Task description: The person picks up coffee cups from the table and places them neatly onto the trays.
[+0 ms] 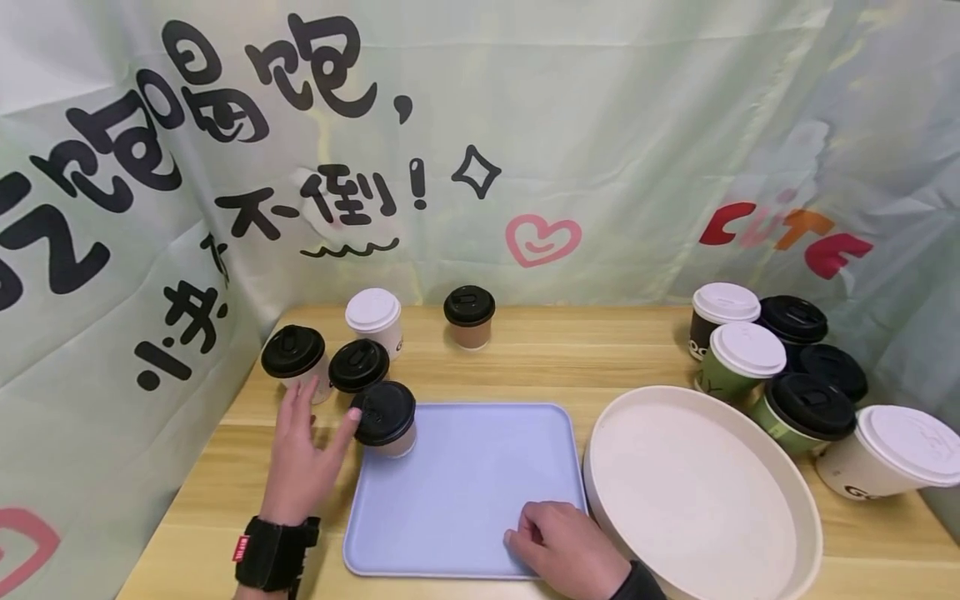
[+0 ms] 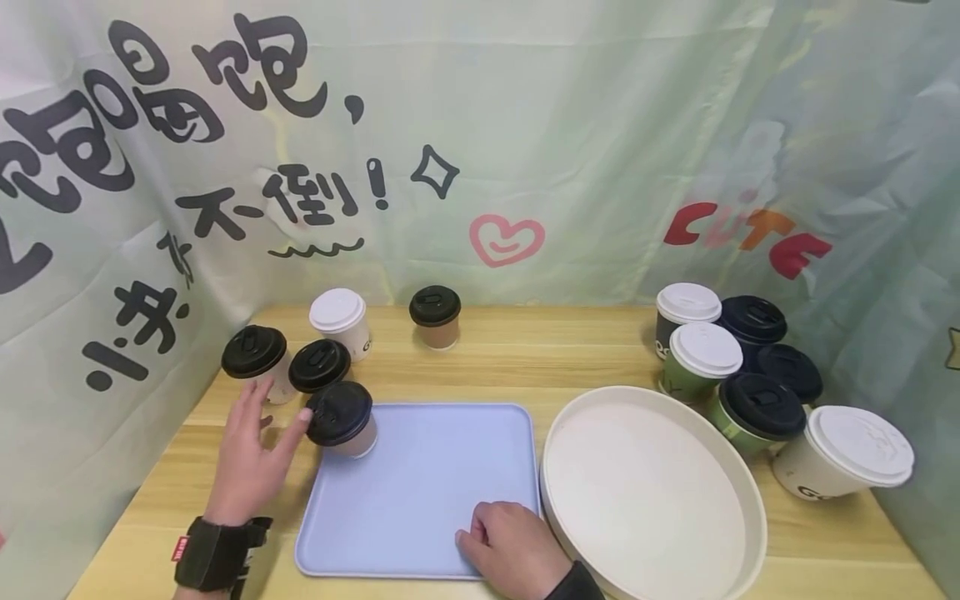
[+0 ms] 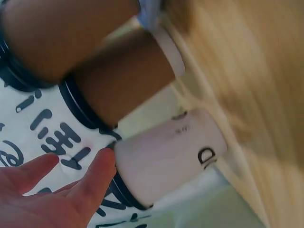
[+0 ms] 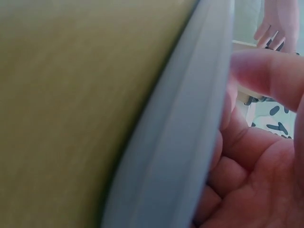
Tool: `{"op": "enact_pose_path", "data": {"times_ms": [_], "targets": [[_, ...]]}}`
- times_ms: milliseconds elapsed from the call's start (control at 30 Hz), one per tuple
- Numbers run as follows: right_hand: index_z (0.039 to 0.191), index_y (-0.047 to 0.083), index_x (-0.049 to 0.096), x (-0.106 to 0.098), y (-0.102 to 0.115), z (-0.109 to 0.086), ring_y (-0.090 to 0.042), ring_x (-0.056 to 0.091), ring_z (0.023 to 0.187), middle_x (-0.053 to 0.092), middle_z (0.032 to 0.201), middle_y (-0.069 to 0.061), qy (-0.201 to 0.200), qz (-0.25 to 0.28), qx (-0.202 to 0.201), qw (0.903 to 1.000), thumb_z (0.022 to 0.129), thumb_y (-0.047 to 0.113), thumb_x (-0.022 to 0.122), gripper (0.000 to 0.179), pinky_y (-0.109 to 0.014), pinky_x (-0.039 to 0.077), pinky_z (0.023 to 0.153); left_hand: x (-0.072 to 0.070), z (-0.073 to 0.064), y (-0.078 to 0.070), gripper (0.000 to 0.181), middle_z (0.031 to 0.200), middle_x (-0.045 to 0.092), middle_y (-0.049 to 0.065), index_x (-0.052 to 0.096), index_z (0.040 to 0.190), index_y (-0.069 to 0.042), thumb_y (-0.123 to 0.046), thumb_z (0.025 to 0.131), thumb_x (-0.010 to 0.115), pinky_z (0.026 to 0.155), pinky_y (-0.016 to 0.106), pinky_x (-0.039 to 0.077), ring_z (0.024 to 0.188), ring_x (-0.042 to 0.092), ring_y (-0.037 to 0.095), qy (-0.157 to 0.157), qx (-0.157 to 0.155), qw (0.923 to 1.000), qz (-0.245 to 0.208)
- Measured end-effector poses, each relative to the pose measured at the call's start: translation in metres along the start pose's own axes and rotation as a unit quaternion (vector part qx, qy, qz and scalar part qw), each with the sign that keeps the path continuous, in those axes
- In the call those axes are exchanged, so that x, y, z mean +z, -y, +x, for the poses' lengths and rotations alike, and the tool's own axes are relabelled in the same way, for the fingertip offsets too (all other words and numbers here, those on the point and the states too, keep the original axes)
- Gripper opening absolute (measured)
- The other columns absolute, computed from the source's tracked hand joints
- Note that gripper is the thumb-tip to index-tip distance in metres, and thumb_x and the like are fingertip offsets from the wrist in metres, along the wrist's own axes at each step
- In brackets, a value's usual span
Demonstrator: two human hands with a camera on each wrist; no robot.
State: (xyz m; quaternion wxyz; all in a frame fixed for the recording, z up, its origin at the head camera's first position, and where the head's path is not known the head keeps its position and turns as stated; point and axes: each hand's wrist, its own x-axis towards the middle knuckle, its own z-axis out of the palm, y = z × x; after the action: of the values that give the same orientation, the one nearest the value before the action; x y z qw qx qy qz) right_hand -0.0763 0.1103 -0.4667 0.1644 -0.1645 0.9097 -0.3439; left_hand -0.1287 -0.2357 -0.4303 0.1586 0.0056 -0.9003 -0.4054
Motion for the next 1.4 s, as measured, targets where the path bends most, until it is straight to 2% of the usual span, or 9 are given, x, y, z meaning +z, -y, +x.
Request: {"op": "enact_pose_path", "data": {"times_ms": [133,267,367,500,700,867,1033,1167,1400], "targets": [[0.071,0.023,0.056,-0.001,0.000,0.000,-0.006,0.046,0.058,0.047,0.062,0.012,0.004,0.002,0.005,1.0000,0.097,0.040,0.069,0.034,-0.028,0.038,0.059,-0.013,0.007,0.008,0.063,0.169,0.011,0.024,0.029,0.161,-0.002,-0.033,0.110,0.047,0.102,0.066,0.040,0.134,0.043,0.051,-0.024,0.013,0.9996,-0.009],[0.070,0.024,0.056,-0.001,0.000,0.000,-0.005,0.045,0.057,0.047,0.062,0.012,-0.002,-0.002,-0.002,1.0000,0.097,0.040,0.069,0.034,-0.028,0.038,0.059,-0.024,0.022,0.017,0.061,0.170,0.011,0.023,0.029,0.162,-0.004,-0.035,0.111,0.042,0.110,0.071,0.028,0.146,0.029,0.051,-0.050,0.005,0.9987,-0.008],[0.070,0.023,0.056,0.000,0.000,0.001,-0.005,0.045,0.057,0.047,0.062,0.012,-0.002,0.000,-0.004,1.0000,0.098,0.040,0.069,0.034,-0.027,0.038,0.058,-0.028,0.034,0.029,0.065,0.170,0.011,0.021,0.029,0.162,-0.006,-0.039,0.109,0.046,0.116,0.070,0.019,0.152,0.018,0.048,-0.078,-0.001,0.9969,0.010],[0.072,0.023,0.057,0.000,0.000,0.002,-0.007,0.046,0.058,0.047,0.062,0.011,0.011,0.006,0.009,0.9999,0.098,0.041,0.069,0.034,-0.028,0.038,0.059,-0.030,0.046,0.045,0.072,0.171,0.006,0.019,0.029,0.162,-0.005,-0.040,0.104,0.053,0.118,0.068,0.018,0.154,0.014,0.046,-0.101,0.002,0.9941,0.038],[0.072,0.023,0.057,0.001,0.000,0.002,-0.007,0.047,0.058,0.048,0.062,0.011,0.014,0.007,0.014,0.9998,0.097,0.041,0.069,0.033,-0.028,0.038,0.059,-0.032,0.059,0.061,0.088,0.171,-0.004,0.023,0.028,0.163,-0.007,-0.037,0.092,0.071,0.119,0.068,0.009,0.156,-0.001,0.043,-0.085,0.011,0.9941,0.067],[0.072,0.023,0.057,0.000,0.001,0.001,-0.006,0.047,0.058,0.048,0.062,0.011,0.012,0.005,0.011,0.9999,0.097,0.041,0.069,0.033,-0.028,0.038,0.059,-0.029,0.067,0.069,0.099,0.170,-0.012,0.022,0.027,0.164,-0.011,-0.033,0.084,0.081,0.117,0.071,0.012,0.156,-0.005,0.043,-0.065,0.003,0.9949,0.078],[0.071,0.023,0.057,0.000,0.001,0.001,-0.006,0.046,0.058,0.048,0.061,0.012,0.010,0.005,0.006,0.9999,0.098,0.041,0.069,0.034,-0.028,0.038,0.059,-0.025,0.070,0.072,0.100,0.170,-0.012,0.023,0.025,0.164,-0.014,-0.029,0.085,0.083,0.114,0.073,0.019,0.155,-0.001,0.048,-0.056,-0.021,0.9950,0.080],[0.071,0.024,0.056,0.000,0.000,0.001,-0.006,0.046,0.058,0.047,0.062,0.012,0.007,0.003,0.001,1.0000,0.098,0.041,0.069,0.034,-0.028,0.038,0.059,-0.024,0.071,0.075,0.092,0.169,-0.006,0.026,0.029,0.162,-0.013,-0.022,0.087,0.083,0.113,0.073,0.020,0.154,0.002,0.051,-0.060,-0.023,0.9947,0.080],[0.071,0.024,0.056,0.000,-0.001,0.000,-0.005,0.046,0.057,0.047,0.061,0.012,0.003,0.003,-0.002,1.0000,0.098,0.040,0.069,0.034,-0.027,0.038,0.058,-0.018,0.073,0.076,0.089,0.155,0.032,0.030,0.030,0.156,-0.007,-0.015,0.087,0.085,0.114,0.064,0.029,0.144,0.032,0.049,-0.092,-0.006,0.9939,0.060]]}}
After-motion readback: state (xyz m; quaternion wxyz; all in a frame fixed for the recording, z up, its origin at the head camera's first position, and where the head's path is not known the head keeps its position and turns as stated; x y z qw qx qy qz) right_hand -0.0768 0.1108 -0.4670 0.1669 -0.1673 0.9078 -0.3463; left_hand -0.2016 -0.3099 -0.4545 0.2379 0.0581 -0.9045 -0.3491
